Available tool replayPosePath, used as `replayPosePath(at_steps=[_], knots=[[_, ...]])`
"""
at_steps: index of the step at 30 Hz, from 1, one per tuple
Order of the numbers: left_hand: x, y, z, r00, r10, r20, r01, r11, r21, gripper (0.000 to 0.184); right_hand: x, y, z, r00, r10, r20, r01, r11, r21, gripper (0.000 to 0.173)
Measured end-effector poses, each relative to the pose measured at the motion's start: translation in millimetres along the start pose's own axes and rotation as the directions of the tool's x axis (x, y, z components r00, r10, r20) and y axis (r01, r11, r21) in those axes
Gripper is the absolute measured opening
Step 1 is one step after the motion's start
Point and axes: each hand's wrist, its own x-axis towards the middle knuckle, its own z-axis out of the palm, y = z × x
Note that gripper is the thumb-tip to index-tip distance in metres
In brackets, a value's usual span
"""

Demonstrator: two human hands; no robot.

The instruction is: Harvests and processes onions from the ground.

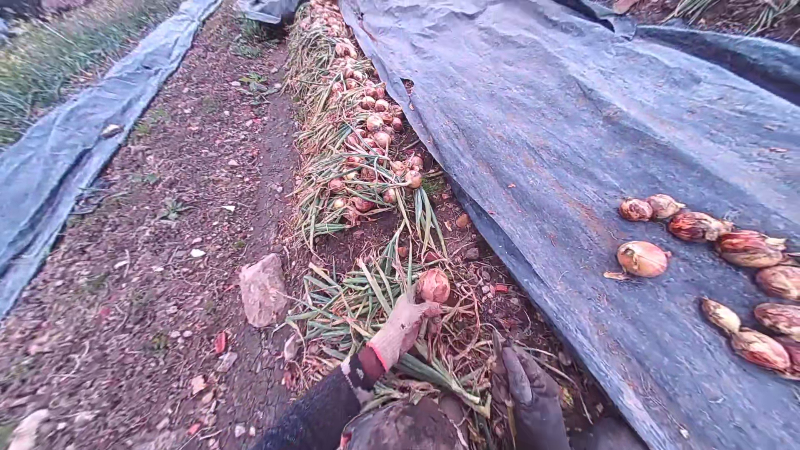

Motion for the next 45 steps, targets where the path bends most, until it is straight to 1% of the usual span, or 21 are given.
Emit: replayPosePath(at_steps=[1,2,3,4,5,7,9,11,14,16,18,20,22,24,27,30,32,34,38,41,45], knots=[[0.7,6.5,0.2,0.999,0.015,0.033,-0.014,0.999,-0.036,0.07,5.7,14.4,-3.8,0.997,0.044,-0.061,-0.051,0.991,-0.122,0.044],[-1.2,15.1,5.3,0.998,0.047,0.047,-0.05,0.998,0.049,0.067,12.2,28.6,-10.7,0.992,0.113,-0.06,-0.124,0.96,-0.25,0.06],[-5.4,23.2,14.3,0.994,0.099,0.051,-0.109,0.961,0.253,0.061,16.3,36.5,-18.0,0.979,0.202,0.008,-0.188,0.927,-0.326,0.074],[-11.7,29.7,24.7,0.983,0.168,0.081,-0.185,0.842,0.507,0.054,18.6,41.9,-20.7,0.958,0.279,0.064,-0.246,0.917,-0.313,0.078],[-19.0,32.9,35.1,0.954,0.251,0.166,-0.294,0.663,0.688,0.047,19.6,46.5,-18.8,0.935,0.341,0.099,-0.316,0.925,-0.21,0.074],[-32.6,23.9,53.9,0.826,0.362,0.432,-0.533,0.257,0.806,0.034,23.0,55.3,-13.9,0.852,0.494,0.172,-0.516,0.849,0.119,0.076],[-42.1,11.5,70.2,0.731,0.257,0.632,-0.666,0.069,0.743,0.029,29.2,46.3,-9.9,0.737,0.653,0.175,-0.659,0.636,0.4,0.081],[-41.4,7.0,80.9,0.711,0.153,0.686,-0.702,0.113,0.703,0.027,33.0,39.3,-16.9,0.716,0.665,0.212,-0.645,0.515,0.565,0.08],[-11.4,12.1,85.5,0.699,0.287,0.655,-0.714,0.239,0.658,0.022,28.5,32.9,-34.3,0.795,0.527,0.301,-0.557,0.434,0.708,0.079],[22.7,31.1,92.0,0.674,0.462,0.576,-0.711,0.194,0.675,0.02,29.7,11.7,-40.5,0.89,0.384,0.247,-0.428,0.517,0.741,0.067],[72.9,60.2,82.4,0.678,0.607,0.415,-0.602,0.134,0.787,0.023,31.7,-18.4,-54.6,0.988,0.153,0.018,-0.121,0.695,0.709,0.058],[125.5,96.3,53.2,0.816,0.546,0.192,-0.332,0.172,0.927,0.032,30.3,-33.5,-93.5,0.968,-0.151,-0.198,0.235,0.816,0.527,0.057],[175.0,130.2,29.7,0.877,0.48,0.008,-0.114,0.193,0.975,0.044,33.5,-35.1,-105.9,0.91,-0.247,-0.332,0.366,0.856,0.366,0.055],[221.6,147.5,10.8,0.842,0.53,-0.1,0.007,0.175,0.985,0.045,43.1,-16.5,-98.2,0.922,-0.144,-0.36,0.259,0.919,0.296,0.061],[291.6,154.3,-17.5,0.79,0.604,-0.105,0.084,0.063,0.994,0.055,55.7,16.7,-74.6,0.903,0.219,-0.369,-0.173,0.973,0.155,0.051],[335.6,143.4,-33.6,0.8,0.595,-0.082,0.125,-0.032,0.992,0.079,61.6,27.0,-66.1,0.853,0.379,-0.358,-0.476,0.846,-0.241,0.054],[340.7,139.2,-33.1,0.804,0.578,-0.139,0.178,-0.011,0.984,0.081,62.4,27.3,-63.1,0.874,0.376,-0.309,-0.473,0.805,-0.358,0.059],[334.6,139.2,-30.6,0.82,0.539,-0.193,0.179,0.078,0.981,0.074,64.1,30.5,-60.7,0.884,0.363,-0.294,-0.452,0.823,-0.343,0.056],[295.1,123.0,-40.8,0.876,0.439,-0.203,-0.079,0.545,0.835,0.071,69.9,39.6,-58.7,0.884,0.363,-0.293,-0.451,0.825,-0.339,0.055],[230.6,96.0,-43.6,0.957,0.29,-0.007,-0.241,0.808,0.537,0.073,71.2,46.5,-51.8,0.888,0.35,-0.298,-0.448,0.802,-0.394,0.061],[124.3,68.4,-18.8,0.936,0.081,0.341,-0.198,0.924,0.326,0.067,63.5,57.8,-40.1,0.933,0.32,-0.165,-0.356,0.892,-0.279,0.066]])
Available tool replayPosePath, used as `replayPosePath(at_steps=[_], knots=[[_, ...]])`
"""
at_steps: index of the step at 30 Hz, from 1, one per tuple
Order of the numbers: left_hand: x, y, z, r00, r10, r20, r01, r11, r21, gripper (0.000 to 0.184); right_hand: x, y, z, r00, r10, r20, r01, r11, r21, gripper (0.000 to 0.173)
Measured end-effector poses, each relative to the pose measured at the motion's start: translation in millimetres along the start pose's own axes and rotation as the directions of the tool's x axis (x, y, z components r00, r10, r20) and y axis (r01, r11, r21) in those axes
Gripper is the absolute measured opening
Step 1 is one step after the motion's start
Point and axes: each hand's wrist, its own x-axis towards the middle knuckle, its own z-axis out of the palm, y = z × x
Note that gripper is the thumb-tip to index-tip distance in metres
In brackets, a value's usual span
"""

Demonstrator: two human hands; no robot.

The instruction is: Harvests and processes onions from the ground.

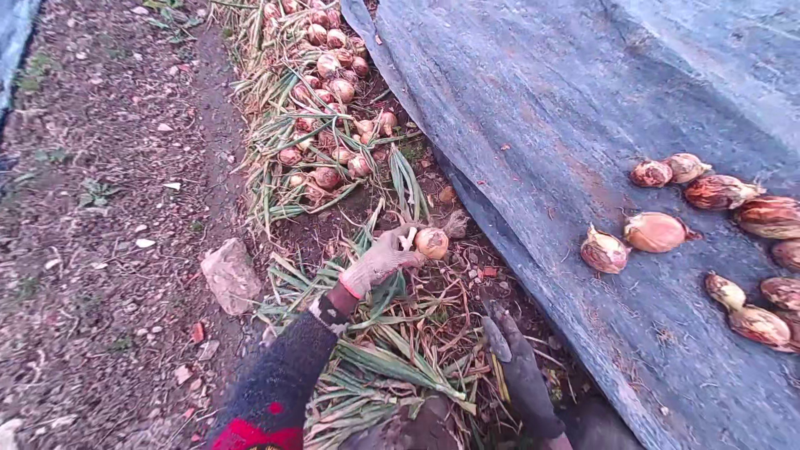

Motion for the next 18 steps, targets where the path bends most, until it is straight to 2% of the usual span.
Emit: replayPosePath(at_steps=[2,4,7,9,11,13,14,16,17,18], knots=[[-43.9,7.8,35.8,0.977,-0.035,0.21,0.03,0.999,0.025,0.06,-9.0,2.8,6.0,0.995,-0.02,0.097,0.008,0.992,0.123,0.066],[-77.7,12.3,64.6,0.926,-0.069,0.372,0.035,0.995,0.098,0.055,-19.5,-1.1,12.9,0.991,-0.055,0.12,0.032,0.982,0.185,0.062],[-108.7,13.8,83.2,0.898,-0.083,0.432,0.003,0.983,0.182,0.05,-35.4,-8.7,19.6,0.996,-0.083,0.029,0.077,0.982,0.171,0.054],[-122.0,19.2,81.8,0.895,-0.084,0.439,-0.02,0.974,0.227,0.053,-46.8,-13.6,20.5,0.989,-0.144,0.029,0.137,0.976,0.169,0.049],[-132.5,23.0,83.8,0.895,-0.152,0.419,-0.006,0.936,0.352,0.06,-57.4,-17.2,24.7,0.978,-0.201,0.062,0.188,0.967,0.173,0.047],[-141.6,20.5,92.5,0.932,-0.17,0.321,0.005,0.89,0.457,0.06,-64.0,-20.9,31.0,0.982,-0.188,0.03,0.18,0.968,0.174,0.04],[-147.2,16.6,97.8,0.957,-0.136,0.256,-0.015,0.859,0.512,0.061,-65.9,-20.9,34.4,0.988,-0.151,-0.001,0.15,0.977,0.154,0.039],[-157.4,9.5,110.6,0.992,-0.015,0.126,-0.076,0.724,0.686,0.069,-66.0,-19.0,36.7,0.998,-0.045,-0.045,0.049,0.995,0.09,0.038],[-160.3,3.1,116.9,0.996,0.051,0.072,-0.088,0.649,0.756,0.077,-64.3,-17.7,37.1,0.998,0.005,-0.059,0.001,0.994,0.105,0.039],[-161.6,-5.0,122.0,0.993,0.115,0.027,-0.093,0.619,0.78,0.082,-62.5,-16.4,37.7,0.997,0.032,-0.069,-0.02,0.987,0.162,0.04]])
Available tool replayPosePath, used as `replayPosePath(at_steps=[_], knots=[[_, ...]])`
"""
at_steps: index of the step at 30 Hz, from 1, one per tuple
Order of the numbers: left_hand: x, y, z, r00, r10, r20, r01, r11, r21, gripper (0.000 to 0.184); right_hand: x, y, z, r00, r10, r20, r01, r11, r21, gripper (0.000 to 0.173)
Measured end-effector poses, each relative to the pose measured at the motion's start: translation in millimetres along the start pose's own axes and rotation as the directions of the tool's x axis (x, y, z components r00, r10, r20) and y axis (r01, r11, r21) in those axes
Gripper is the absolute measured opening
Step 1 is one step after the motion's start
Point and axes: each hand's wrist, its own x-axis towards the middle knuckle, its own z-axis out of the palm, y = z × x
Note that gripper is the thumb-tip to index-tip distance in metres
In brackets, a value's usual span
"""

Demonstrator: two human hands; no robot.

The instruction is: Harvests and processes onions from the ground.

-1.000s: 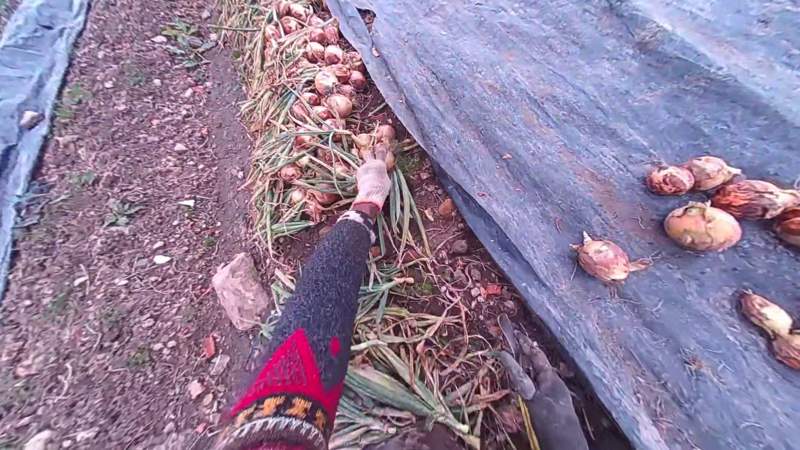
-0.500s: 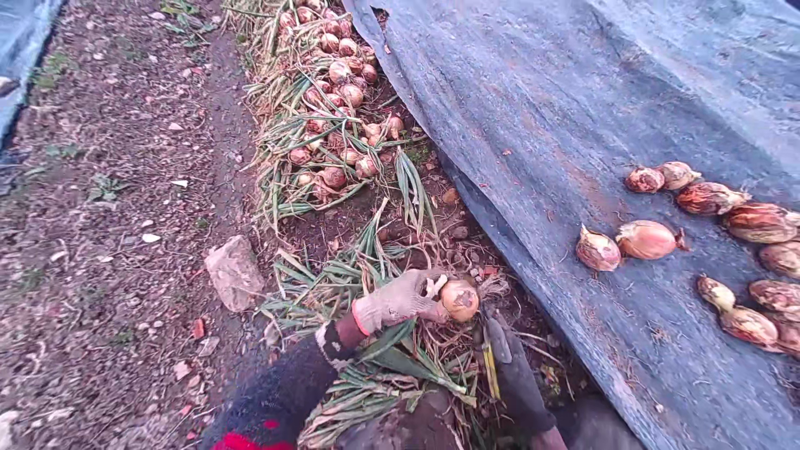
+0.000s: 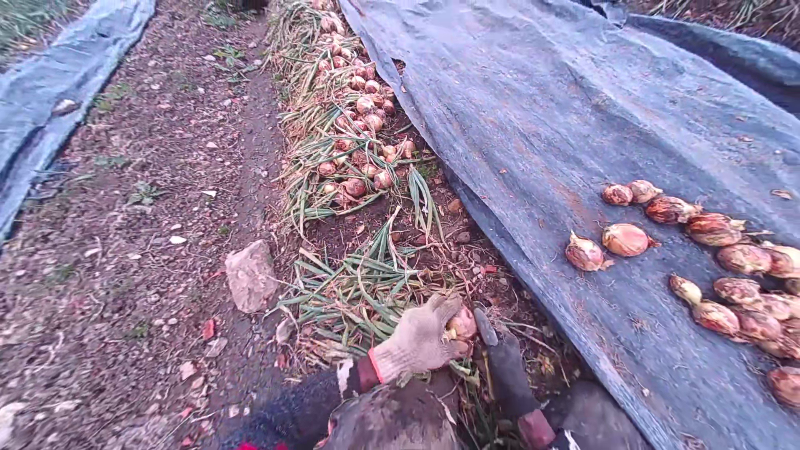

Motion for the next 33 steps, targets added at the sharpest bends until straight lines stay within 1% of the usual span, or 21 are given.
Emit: replayPosePath(at_steps=[1,4,6,8,9,10,12,13,14,15,17,19,21,24,26,27,28,29,30,31,33], knots=[[-1.2,0.4,7.2,0.999,-0.013,-0.045,0.011,0.999,-0.038,0.086,1.0,0.6,0.7,1.0,0.005,-0.01,-0.004,0.998,0.061,0.039],[1.8,6.9,12.6,0.996,-0.092,-0.001,0.083,0.902,-0.424,0.084,-3.8,-2.9,-3.8,0.997,-0.071,0.009,0.068,0.98,0.187,0.036],[9.8,4.2,9.9,0.975,-0.196,0.102,0.214,0.719,-0.662,0.063,-9.6,1.0,-18.3,0.957,-0.229,0.178,0.149,0.914,0.377,0.05],[31.8,-25.9,14.6,0.901,-0.425,0.083,0.321,0.526,-0.788,0.055,-24.9,-16.4,-31.8,0.857,-0.373,0.357,0.138,0.831,0.538,0.056],[44.9,-48.3,14.2,0.85,-0.526,0.022,0.33,0.501,-0.8,0.057,-32.7,-29.4,-32.6,0.844,-0.397,0.361,0.17,0.835,0.523,0.053],[54.1,-67.3,9.0,0.821,-0.57,-0.032,0.308,0.489,-0.816,0.056,-35.8,-36.1,-30.1,0.868,-0.394,0.302,0.239,0.865,0.442,0.052],[61.6,-76.4,-8.0,0.819,-0.562,-0.114,0.228,0.501,-0.835,0.05,-21.7,-27.4,-22.4,0.928,-0.329,0.176,0.321,0.944,0.072,0.062],[59.9,-69.6,-13.6,0.832,-0.532,-0.158,0.218,0.576,-0.788,0.049,-9.7,-12.1,-24.0,0.945,-0.251,0.211,0.278,0.955,-0.107,0.074],[59.0,-57.7,-17.9,0.853,-0.477,-0.209,0.239,0.715,-0.657,0.048,3.7,3.0,-27.9,0.942,-0.155,0.297,0.223,0.952,-0.211,0.087],[57.7,-43.5,-19.3,0.886,-0.396,-0.24,0.249,0.845,-0.473,0.047,13.5,14.1,-28.5,0.927,-0.051,0.371,0.134,0.97,-0.202,0.096],[49.4,-12.0,-12.8,0.963,-0.183,-0.196,0.173,0.983,-0.07,0.041,21.1,24.1,-14.7,0.905,0.129,0.405,-0.148,0.989,0.015,0.087],[38.3,12.9,3.2,0.992,0.072,-0.104,-0.054,0.985,0.166,0.032,23.3,11.1,-5.4,0.851,0.301,0.43,-0.419,0.883,0.211,0.087],[36.6,21.2,14.9,0.967,0.244,-0.07,-0.23,0.96,0.162,0.028,24.7,-5.0,-4.5,0.831,0.365,0.419,-0.521,0.774,0.359,0.082],[56.8,17.6,7.3,0.943,0.311,-0.121,-0.319,0.946,-0.053,0.019,25.7,-19.6,-11.3,0.812,0.353,0.466,-0.573,0.634,0.519,0.087],[86.2,12.4,-9.9,0.92,0.282,-0.27,-0.317,0.944,-0.091,0.016,21.5,-44.5,-20.5,0.858,0.179,0.481,-0.483,0.601,0.637,0.08],[106.5,1.7,-26.0,0.899,0.22,-0.378,-0.253,0.967,-0.04,0.019,18.2,-63.2,-28.9,0.902,0.023,0.43,-0.359,0.592,0.722,0.071],[127.2,-18.0,-47.9,0.885,0.11,-0.453,-0.123,0.992,0.002,0.021,17.1,-81.2,-44.3,0.924,-0.165,0.346,-0.186,0.597,0.78,0.06],[144.4,-43.6,-74.7,0.89,-0.03,-0.456,0.051,0.998,0.033,0.023,17.1,-97.6,-62.3,0.914,-0.32,0.248,-0.006,0.602,0.798,0.054],[158.2,-69.7,-103.9,0.903,-0.17,-0.396,0.213,0.975,0.067,0.028,18.4,-115.0,-74.1,0.9,-0.405,0.16,0.147,0.628,0.764,0.057],[168.9,-94.1,-129.8,0.903,-0.282,-0.325,0.33,0.939,0.102,0.041,19.7,-130.0,-75.9,0.902,-0.42,0.1,0.227,0.658,0.718,0.061],[184.7,-137.4,-158.7,0.868,-0.401,-0.292,0.45,0.884,0.123,0.077,25.6,-140.4,-67.7,0.933,-0.342,0.112,0.169,0.691,0.702,0.066]])
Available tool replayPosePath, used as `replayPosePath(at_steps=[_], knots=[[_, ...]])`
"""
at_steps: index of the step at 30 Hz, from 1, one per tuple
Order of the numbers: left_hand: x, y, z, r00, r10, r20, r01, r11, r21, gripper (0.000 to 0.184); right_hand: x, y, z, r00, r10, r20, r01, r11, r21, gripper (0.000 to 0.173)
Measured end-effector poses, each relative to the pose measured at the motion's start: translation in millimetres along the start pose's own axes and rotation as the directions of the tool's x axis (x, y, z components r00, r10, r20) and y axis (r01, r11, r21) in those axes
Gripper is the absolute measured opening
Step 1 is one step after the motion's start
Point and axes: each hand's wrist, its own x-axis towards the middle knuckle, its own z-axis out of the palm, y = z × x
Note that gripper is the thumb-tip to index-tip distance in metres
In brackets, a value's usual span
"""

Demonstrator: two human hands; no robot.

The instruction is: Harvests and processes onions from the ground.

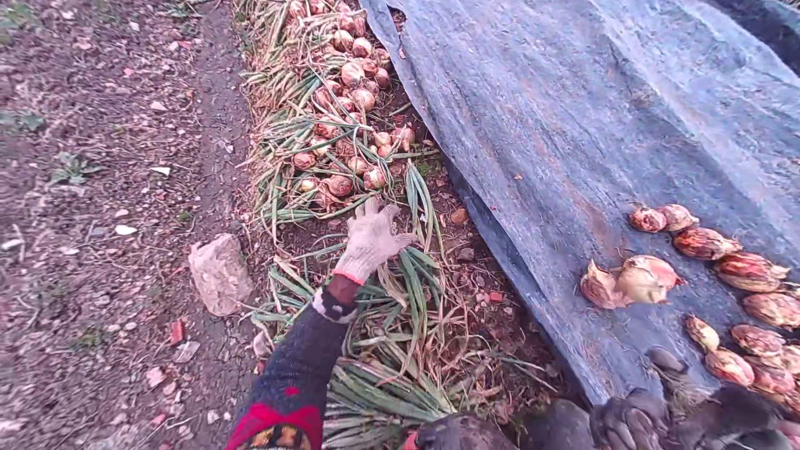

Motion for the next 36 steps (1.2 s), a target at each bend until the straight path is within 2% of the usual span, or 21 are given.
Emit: replayPosePath(at_steps=[1,3,5,8,10,12,14,17,19,21,23,25,26,28,30,31,33,36], knots=[[19.4,-17.2,4.3,0.998,-0.04,-0.055,0.038,0.998,-0.043,0.08,3.0,8.5,1.4,0.995,0.091,-0.046,-0.091,0.996,0.005,0.065],[63.5,-47.7,23.5,0.975,-0.173,-0.136,0.134,0.958,-0.255,0.064,5.4,35.0,-3.9,0.94,0.282,-0.19,-0.302,0.95,-0.081,0.065],[105.3,-64.9,45.4,0.936,-0.335,-0.104,0.271,0.879,-0.393,0.063,7.2,61.9,-11.4,0.866,0.403,-0.295,-0.466,0.865,-0.187,0.064],[146.3,-52.9,66.8,0.83,-0.539,-0.144,0.462,0.809,-0.363,0.082,17.8,84.1,-13.7,0.856,0.422,-0.299,-0.515,0.749,-0.418,0.043],[164.2,-33.3,73.1,0.736,-0.647,-0.2,0.564,0.749,-0.347,0.095,28.9,86.6,-14.8,0.844,0.417,-0.337,-0.536,0.658,-0.53,0.043],[175.7,-22.6,75.7,0.667,-0.687,-0.289,0.625,0.727,-0.285,0.095,43.2,81.9,-22.8,0.849,0.417,-0.325,-0.528,0.637,-0.562,0.044],[167.3,-13.7,76.0,0.695,-0.61,-0.38,0.599,0.784,-0.162,0.09,54.3,76.1,-30.8,0.86,0.38,-0.342,-0.511,0.648,-0.565,0.041],[124.8,7.5,72.2,0.817,-0.355,-0.455,0.364,0.929,-0.07,0.103,74.0,64.3,-32.4,0.891,0.286,-0.353,-0.453,0.6,-0.659,0.043],[87.0,29.1,61.4,0.875,-0.194,-0.443,0.127,0.976,-0.175,0.106,90.5,54.9,-27.0,0.913,0.265,-0.309,-0.407,0.574,-0.711,0.046],[51.8,57.5,34.0,0.956,-0.098,-0.276,-0.034,0.899,-0.437,0.11,107.3,46.1,-17.6,0.927,0.254,-0.276,-0.374,0.55,-0.747,0.053],[25.7,91.6,3.8,0.996,0.02,-0.089,-0.071,0.787,-0.613,0.108,126.9,32.6,-3.4,0.937,0.26,-0.233,-0.339,0.515,-0.788,0.064],[6.2,130.0,-27.1,0.978,0.175,0.113,-0.045,0.706,-0.706,0.102,146.2,18.1,11.5,0.944,0.26,-0.201,-0.312,0.516,-0.798,0.073],[-3.0,148.9,-41.5,0.943,0.247,0.223,-0.012,0.695,-0.718,0.098,153.4,10.3,19.4,0.947,0.261,-0.185,-0.302,0.535,-0.789,0.076],[-14.9,185.6,-71.7,0.826,0.356,0.438,0.036,0.741,-0.671,0.088,166.2,-5.0,35.9,0.952,0.281,-0.125,-0.274,0.589,-0.761,0.078],[-19.1,212.6,-100.9,0.689,0.42,0.591,-0.006,0.819,-0.574,0.081,175.9,-11.9,57.1,0.959,0.273,-0.076,-0.248,0.681,-0.689,0.064],[-20.5,222.4,-114.0,0.644,0.419,0.64,-0.023,0.847,-0.531,0.078,178.6,-11.9,66.8,0.961,0.265,-0.072,-0.246,0.713,-0.656,0.055],[-20.8,232.8,-136.9,0.624,0.389,0.678,-0.036,0.881,-0.472,0.071,182.6,-6.7,81.3,0.968,0.238,-0.086,-0.238,0.745,-0.623,0.044],[-17.8,230.1,-155.8,0.716,0.361,0.598,-0.169,0.92,-0.353,0.072,192.0,3.2,98.7,0.969,0.237,-0.074,-0.237,0.798,-0.554,0.037]])
